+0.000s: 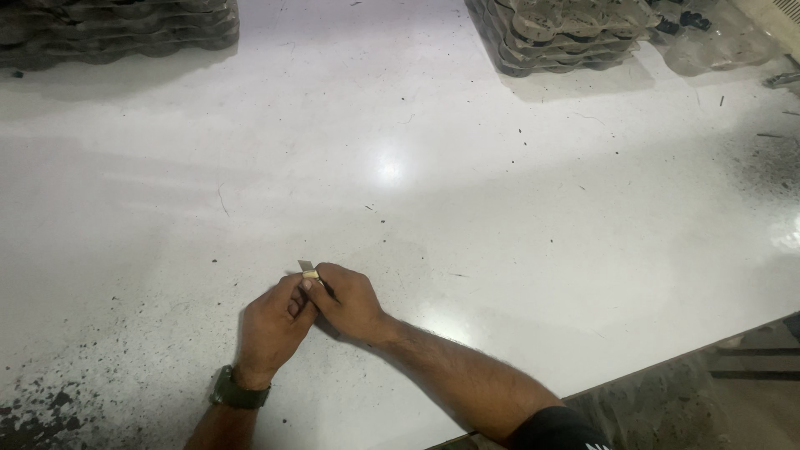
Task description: The person sits at a white workbench and assembles small black plastic wheel-like components, fitting parts together by hand and trimming them with a small blade. Finished assemblies are set aside on the table, where a growing row of completed parts accumulates.
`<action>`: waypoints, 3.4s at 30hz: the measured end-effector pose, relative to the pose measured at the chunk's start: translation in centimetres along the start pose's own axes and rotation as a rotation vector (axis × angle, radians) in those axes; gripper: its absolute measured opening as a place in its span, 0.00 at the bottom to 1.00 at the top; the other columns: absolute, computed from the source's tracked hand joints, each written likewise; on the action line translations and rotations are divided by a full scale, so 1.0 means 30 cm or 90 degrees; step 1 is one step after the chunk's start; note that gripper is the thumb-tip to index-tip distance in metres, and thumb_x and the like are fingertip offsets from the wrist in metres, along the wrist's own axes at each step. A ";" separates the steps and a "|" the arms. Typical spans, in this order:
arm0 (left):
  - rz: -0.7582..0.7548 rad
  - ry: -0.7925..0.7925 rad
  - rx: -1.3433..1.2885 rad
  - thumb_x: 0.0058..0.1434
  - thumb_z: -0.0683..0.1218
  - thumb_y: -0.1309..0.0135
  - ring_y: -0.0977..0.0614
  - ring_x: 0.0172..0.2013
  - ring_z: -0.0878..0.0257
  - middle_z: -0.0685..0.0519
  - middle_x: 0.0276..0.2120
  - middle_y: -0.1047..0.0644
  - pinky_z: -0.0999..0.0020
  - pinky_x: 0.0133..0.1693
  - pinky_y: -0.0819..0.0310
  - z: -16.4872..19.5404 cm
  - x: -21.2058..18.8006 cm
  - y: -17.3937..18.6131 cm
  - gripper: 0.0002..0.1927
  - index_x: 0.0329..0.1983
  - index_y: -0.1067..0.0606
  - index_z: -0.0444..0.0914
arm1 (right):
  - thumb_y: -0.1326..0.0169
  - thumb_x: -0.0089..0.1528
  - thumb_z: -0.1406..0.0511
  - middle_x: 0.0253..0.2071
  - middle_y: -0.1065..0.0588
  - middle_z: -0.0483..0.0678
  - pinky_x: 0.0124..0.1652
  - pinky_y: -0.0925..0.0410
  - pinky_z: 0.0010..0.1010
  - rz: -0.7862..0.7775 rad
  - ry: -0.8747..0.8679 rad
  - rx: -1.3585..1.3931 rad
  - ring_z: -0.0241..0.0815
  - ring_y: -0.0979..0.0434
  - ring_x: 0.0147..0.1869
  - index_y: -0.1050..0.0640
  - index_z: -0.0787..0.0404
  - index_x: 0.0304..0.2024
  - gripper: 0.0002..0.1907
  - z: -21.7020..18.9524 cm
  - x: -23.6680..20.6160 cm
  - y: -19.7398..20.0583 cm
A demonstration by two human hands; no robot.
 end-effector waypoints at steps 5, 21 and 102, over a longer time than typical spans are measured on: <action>-0.002 -0.002 0.007 0.60 0.46 0.39 0.21 0.21 0.68 0.55 0.23 0.21 0.71 0.23 0.25 0.000 0.002 -0.003 0.13 0.47 0.22 0.40 | 0.52 0.72 0.60 0.26 0.28 0.46 0.30 0.32 0.34 -0.013 -0.022 -0.013 0.36 0.29 0.28 0.27 0.61 0.31 0.16 0.003 0.000 0.000; 0.002 -0.006 0.015 0.61 0.46 0.39 0.21 0.21 0.69 0.56 0.23 0.21 0.72 0.22 0.25 -0.017 0.001 -0.013 0.12 0.46 0.22 0.39 | 0.54 0.72 0.59 0.26 0.27 0.46 0.30 0.31 0.34 -0.024 -0.035 -0.014 0.36 0.28 0.29 0.27 0.61 0.32 0.17 -0.010 0.002 0.006; 0.061 -0.325 0.233 0.61 0.45 0.39 0.39 0.69 0.47 0.41 0.69 0.39 0.46 0.67 0.37 0.145 -0.563 0.020 0.33 0.70 0.34 0.47 | 0.29 0.51 0.55 0.51 0.31 0.51 0.68 0.54 0.69 0.041 0.091 -0.405 0.54 0.36 0.65 0.23 0.59 0.54 0.32 -0.091 -0.603 0.010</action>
Point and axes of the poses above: each hand's wrist, its own x-axis towards the middle knuckle, its own y-axis out of the back of the hand, z = x × y, the point moved 1 cm from there along x, towards the middle knuckle
